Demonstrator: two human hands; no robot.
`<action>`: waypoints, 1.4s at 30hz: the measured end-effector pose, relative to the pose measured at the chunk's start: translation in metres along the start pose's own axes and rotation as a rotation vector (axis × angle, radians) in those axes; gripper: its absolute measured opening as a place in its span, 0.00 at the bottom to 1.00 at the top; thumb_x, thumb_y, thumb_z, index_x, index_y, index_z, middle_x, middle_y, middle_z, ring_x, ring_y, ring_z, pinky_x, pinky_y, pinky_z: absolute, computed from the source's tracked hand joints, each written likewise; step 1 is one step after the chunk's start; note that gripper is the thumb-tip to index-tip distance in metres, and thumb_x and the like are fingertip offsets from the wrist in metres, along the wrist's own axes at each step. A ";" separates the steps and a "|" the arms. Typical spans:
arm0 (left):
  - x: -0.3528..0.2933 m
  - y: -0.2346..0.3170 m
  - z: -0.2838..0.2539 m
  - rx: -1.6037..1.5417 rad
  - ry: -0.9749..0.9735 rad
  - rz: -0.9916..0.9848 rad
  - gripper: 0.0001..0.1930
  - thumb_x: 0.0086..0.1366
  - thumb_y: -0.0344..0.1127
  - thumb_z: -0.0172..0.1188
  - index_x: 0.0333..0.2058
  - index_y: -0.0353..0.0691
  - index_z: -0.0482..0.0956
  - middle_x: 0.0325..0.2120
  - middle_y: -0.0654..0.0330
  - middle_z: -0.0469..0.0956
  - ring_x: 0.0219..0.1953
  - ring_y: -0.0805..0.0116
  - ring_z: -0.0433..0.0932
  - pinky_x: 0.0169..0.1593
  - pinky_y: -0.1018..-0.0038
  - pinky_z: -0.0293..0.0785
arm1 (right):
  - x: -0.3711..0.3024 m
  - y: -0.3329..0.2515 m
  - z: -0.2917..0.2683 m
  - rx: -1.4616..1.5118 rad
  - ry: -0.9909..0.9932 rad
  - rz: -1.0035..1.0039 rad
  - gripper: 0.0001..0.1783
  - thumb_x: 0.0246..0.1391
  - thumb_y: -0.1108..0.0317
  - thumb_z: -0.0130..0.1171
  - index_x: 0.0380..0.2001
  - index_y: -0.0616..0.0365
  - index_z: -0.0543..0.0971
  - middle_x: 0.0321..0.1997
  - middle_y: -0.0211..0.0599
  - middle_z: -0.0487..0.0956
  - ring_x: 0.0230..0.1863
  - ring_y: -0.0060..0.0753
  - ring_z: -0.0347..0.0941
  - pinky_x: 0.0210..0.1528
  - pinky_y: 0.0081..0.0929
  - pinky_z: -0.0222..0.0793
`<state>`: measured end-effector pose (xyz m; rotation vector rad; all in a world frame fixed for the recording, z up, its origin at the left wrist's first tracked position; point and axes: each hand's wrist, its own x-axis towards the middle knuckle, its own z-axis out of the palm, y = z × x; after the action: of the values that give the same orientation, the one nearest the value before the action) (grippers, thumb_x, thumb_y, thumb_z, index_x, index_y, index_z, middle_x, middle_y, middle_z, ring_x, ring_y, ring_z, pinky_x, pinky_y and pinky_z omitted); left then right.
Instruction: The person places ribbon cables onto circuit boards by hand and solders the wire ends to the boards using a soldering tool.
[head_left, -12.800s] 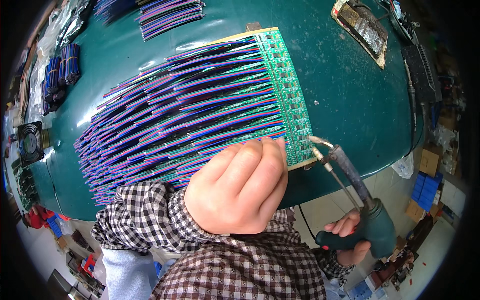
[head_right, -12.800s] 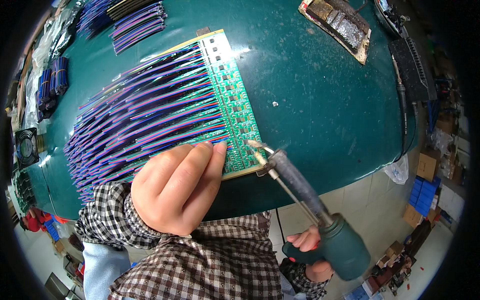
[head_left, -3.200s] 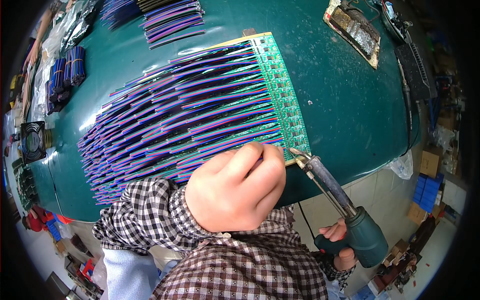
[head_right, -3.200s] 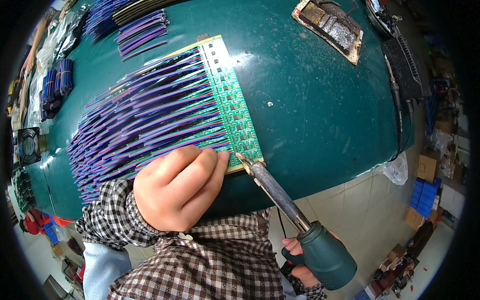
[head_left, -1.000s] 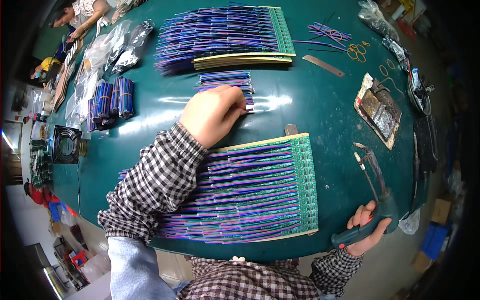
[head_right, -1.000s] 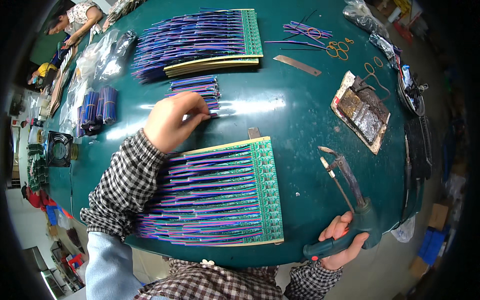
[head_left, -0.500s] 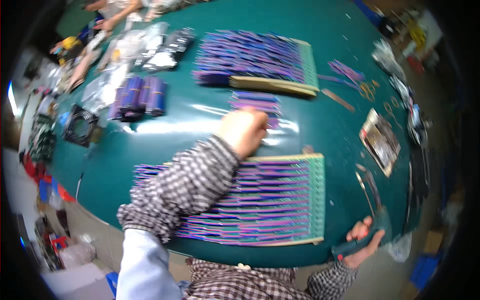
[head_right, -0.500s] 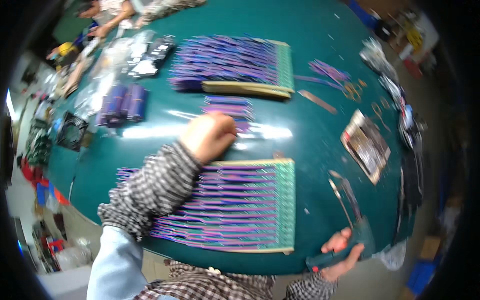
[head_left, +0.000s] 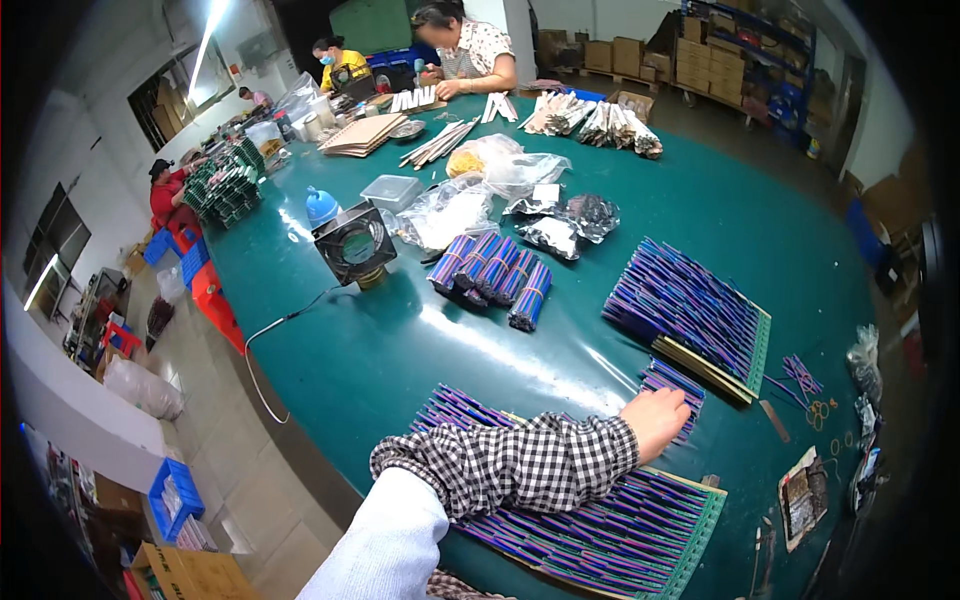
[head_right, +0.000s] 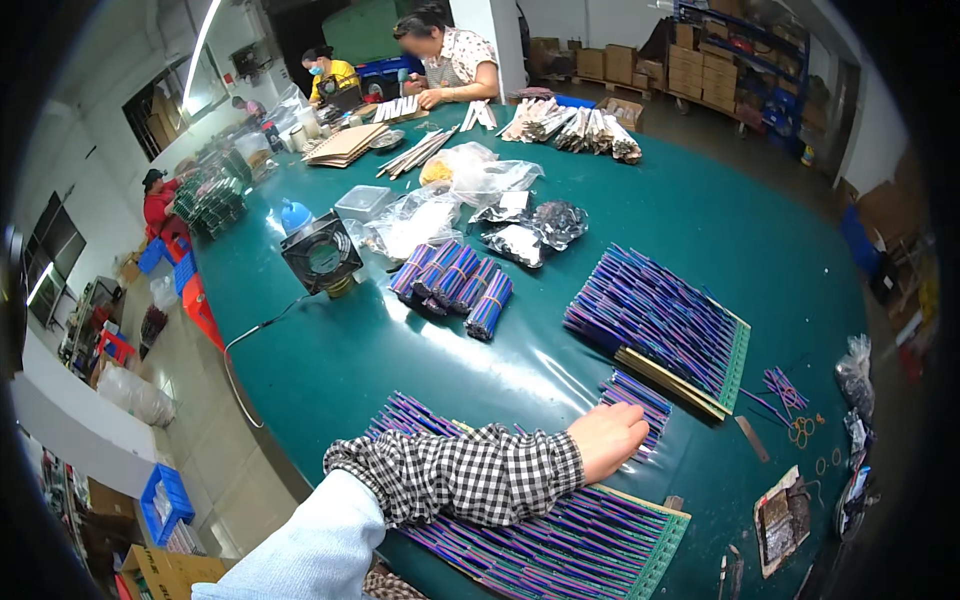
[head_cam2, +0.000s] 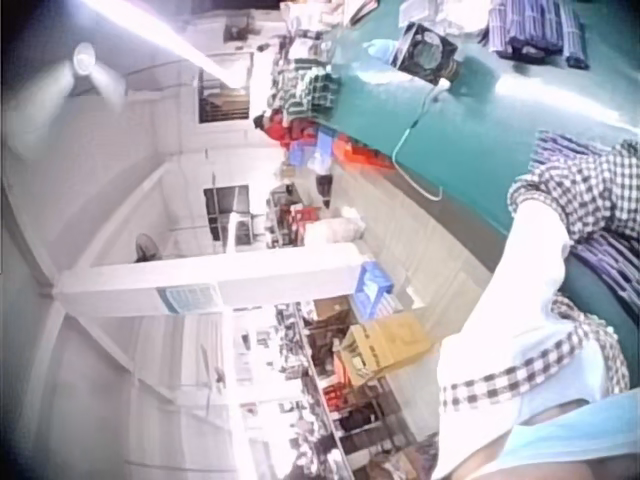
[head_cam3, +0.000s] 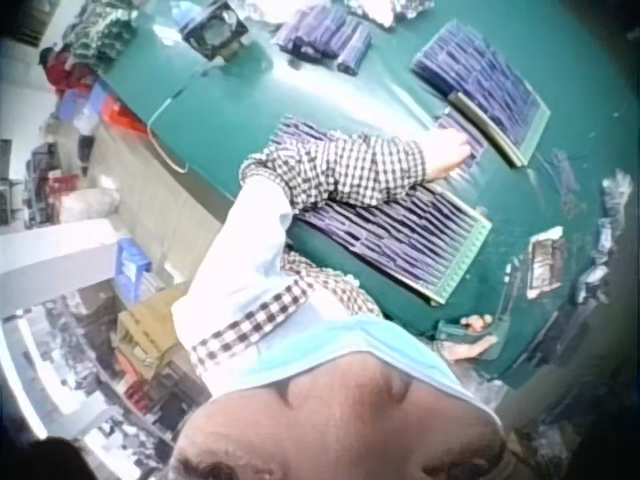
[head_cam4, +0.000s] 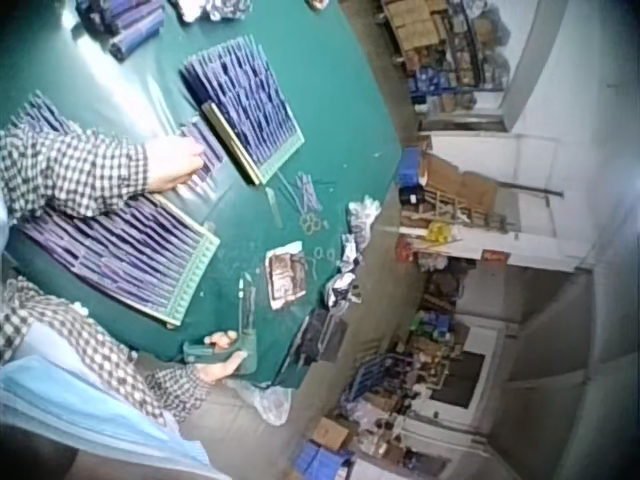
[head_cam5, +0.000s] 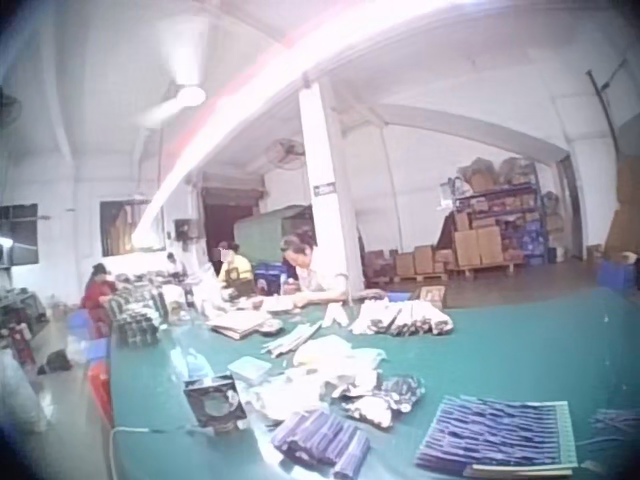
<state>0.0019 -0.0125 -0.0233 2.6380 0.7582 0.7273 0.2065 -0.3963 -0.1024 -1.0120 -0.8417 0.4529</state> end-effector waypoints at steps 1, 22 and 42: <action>0.002 0.003 -0.003 0.047 0.048 0.072 0.07 0.51 0.30 0.57 0.29 0.37 0.70 0.27 0.54 0.69 0.35 0.55 0.71 0.41 0.62 0.69 | 0.000 0.002 -0.004 -0.049 0.008 0.030 0.21 0.65 0.66 0.38 0.61 0.46 0.62 0.55 0.39 0.69 0.35 0.24 0.69 0.33 0.16 0.62; -0.017 0.073 -0.123 -1.233 -0.297 -0.534 0.09 0.61 0.29 0.59 0.40 0.32 0.76 0.31 0.61 0.78 0.30 0.78 0.76 0.34 0.82 0.74 | 0.033 -0.046 0.070 0.187 0.535 0.493 0.29 0.61 0.41 0.41 0.41 0.61 0.69 0.20 0.26 0.69 0.21 0.20 0.64 0.20 0.19 0.63; -0.108 0.157 -0.021 -0.010 -0.154 0.547 0.19 0.41 0.28 0.58 0.36 0.30 0.78 0.31 0.56 0.74 0.28 0.67 0.74 0.28 0.76 0.73 | -0.061 -0.117 0.067 0.004 0.412 0.386 0.41 0.58 0.40 0.42 0.51 0.75 0.63 0.38 0.46 0.75 0.42 0.45 0.76 0.32 0.33 0.82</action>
<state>-0.0245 -0.1983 0.0165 2.8702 -0.0214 0.6363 0.1113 -0.4564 -0.0059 -1.2170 -0.2747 0.5459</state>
